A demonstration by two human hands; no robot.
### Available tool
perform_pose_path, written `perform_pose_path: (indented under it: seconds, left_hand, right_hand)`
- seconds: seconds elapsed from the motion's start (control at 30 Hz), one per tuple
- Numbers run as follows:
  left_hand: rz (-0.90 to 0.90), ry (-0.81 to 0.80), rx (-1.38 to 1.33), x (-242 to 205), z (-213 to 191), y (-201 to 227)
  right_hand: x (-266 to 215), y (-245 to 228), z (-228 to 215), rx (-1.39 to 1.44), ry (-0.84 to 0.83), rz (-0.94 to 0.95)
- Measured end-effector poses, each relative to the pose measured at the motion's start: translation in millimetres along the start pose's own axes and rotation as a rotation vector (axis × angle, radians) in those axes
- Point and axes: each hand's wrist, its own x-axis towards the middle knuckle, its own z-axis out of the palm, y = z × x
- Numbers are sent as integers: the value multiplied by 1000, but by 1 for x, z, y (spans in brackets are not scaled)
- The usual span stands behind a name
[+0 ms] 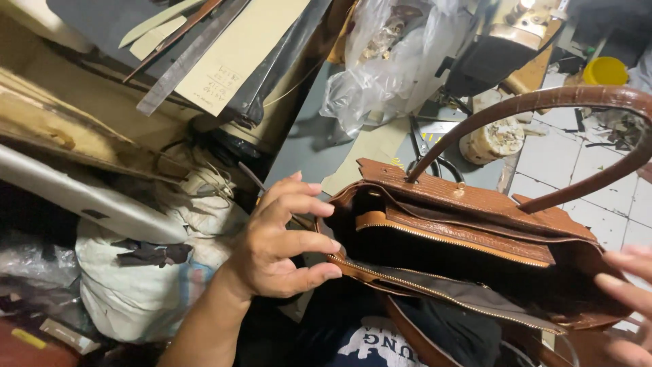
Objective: Inspecting the interior lining and compartments of a leather handbag
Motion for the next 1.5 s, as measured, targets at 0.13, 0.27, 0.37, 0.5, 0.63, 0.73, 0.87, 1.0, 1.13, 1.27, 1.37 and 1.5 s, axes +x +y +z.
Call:
perform_pose_path:
  seconds: [0.13,0.27,0.37,0.5,0.63,0.73,0.87,1.0,1.13,1.27,1.37,1.5]
  left_hand:
    - [7,13,4,1,0,1]
    - [3,18,3,0,2,0]
    - [-9,25,8,2,2,1]
    - [-55,61,-35,-2,2,-1]
    - [-220,188,1,-1,0,-4]
    - [-320,186,-13,0,-2,-7]
    - [-333,172,-31,2,0,-8]
    - [-336,83,-90,6,-2,-7]
    - [-302,72,-82,14,-2,-6]
    - [-240,32,-121,40,-3,3]
    - [-195,54,-28,58,-1,10]
    - [-231,4,46,68,-1,9]
  right_hand:
    - [33,-39,1,-143,45,-373]
    - [49,-81,3,-122,93,-399]
    - [51,-83,2,-135,74,-409]
    - [51,-96,8,-125,119,-358]
    - [45,-78,12,-121,129,-352]
    - [41,-51,11,-149,89,-360]
    - [43,-55,11,-147,81,-366]
    - [50,-73,9,-133,98,-375]
    - [59,-110,11,-96,176,-349]
    - [58,-126,2,-114,166,-301]
    - [54,-127,-1,-132,133,-326]
    - [48,-130,8,-93,265,-254]
